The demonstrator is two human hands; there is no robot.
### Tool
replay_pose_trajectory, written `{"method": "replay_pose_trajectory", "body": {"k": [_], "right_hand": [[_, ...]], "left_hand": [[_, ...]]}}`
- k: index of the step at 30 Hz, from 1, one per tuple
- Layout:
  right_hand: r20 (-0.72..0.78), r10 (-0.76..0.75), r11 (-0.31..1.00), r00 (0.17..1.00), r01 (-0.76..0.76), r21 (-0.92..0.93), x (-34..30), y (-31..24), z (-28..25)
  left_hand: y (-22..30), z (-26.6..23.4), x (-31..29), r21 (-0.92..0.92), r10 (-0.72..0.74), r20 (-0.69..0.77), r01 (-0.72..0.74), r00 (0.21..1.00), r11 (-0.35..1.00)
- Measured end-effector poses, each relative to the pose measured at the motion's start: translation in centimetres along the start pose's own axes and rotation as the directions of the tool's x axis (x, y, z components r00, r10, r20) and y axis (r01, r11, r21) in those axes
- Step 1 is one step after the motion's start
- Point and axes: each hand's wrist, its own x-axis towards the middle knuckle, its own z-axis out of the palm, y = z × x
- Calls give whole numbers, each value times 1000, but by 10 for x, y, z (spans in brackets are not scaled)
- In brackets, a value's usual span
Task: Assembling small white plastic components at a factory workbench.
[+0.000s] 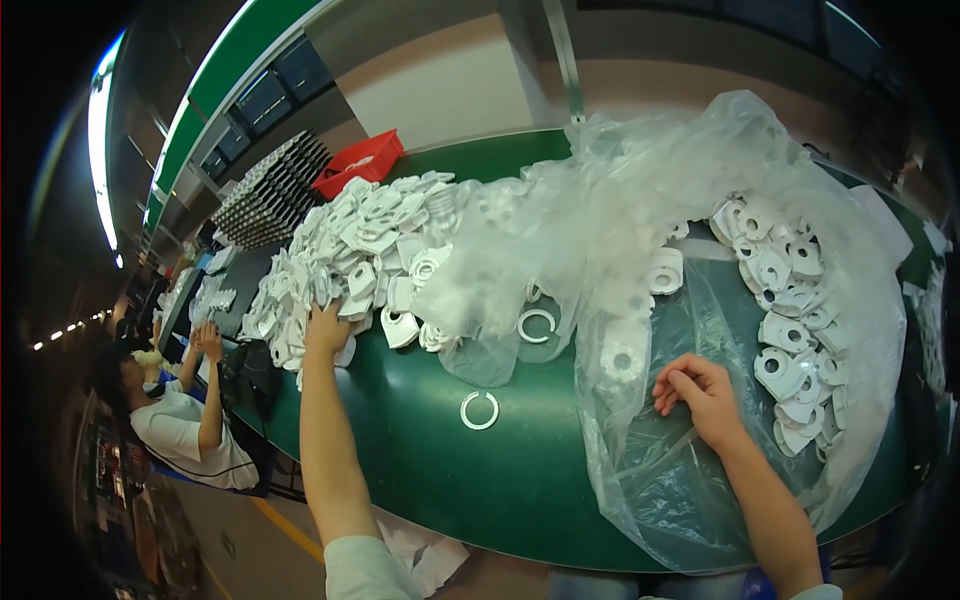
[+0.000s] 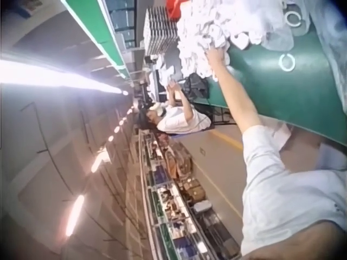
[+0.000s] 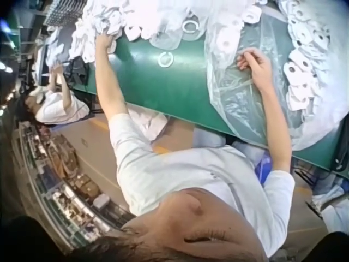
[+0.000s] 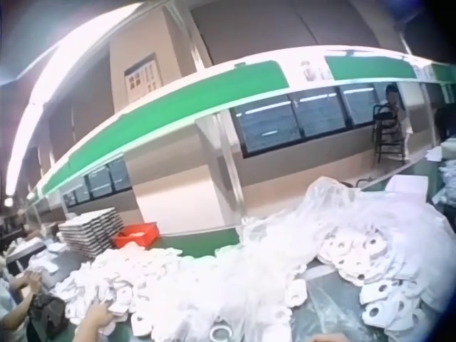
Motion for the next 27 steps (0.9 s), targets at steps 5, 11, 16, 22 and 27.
{"method": "replay_pose_trajectory", "body": {"k": [5, 11, 16, 22, 27], "right_hand": [[3, -11, 1000, 1000, 10, 14, 1, 2, -7], [38, -33, 999, 999, 31, 43, 2, 4, -8], [70, -38, 997, 997, 33, 71, 3, 7, 0], [51, -47, 999, 998, 45, 26, 4, 12, -13], [46, -81, 997, 996, 80, 11, 2, 11, -6]], "left_hand": [[21, -35, 1, -27, 209, 315, -212, 926, 977], [38, -52, -25, -38, 376, 18, -376, 926, 926], [14, -42, -62, -322, 247, -257, -324, 934, 890], [162, -41, -227, -485, 346, -411, -523, 844, 701], [174, -53, -319, -545, 211, -412, -426, 886, 723]]}}
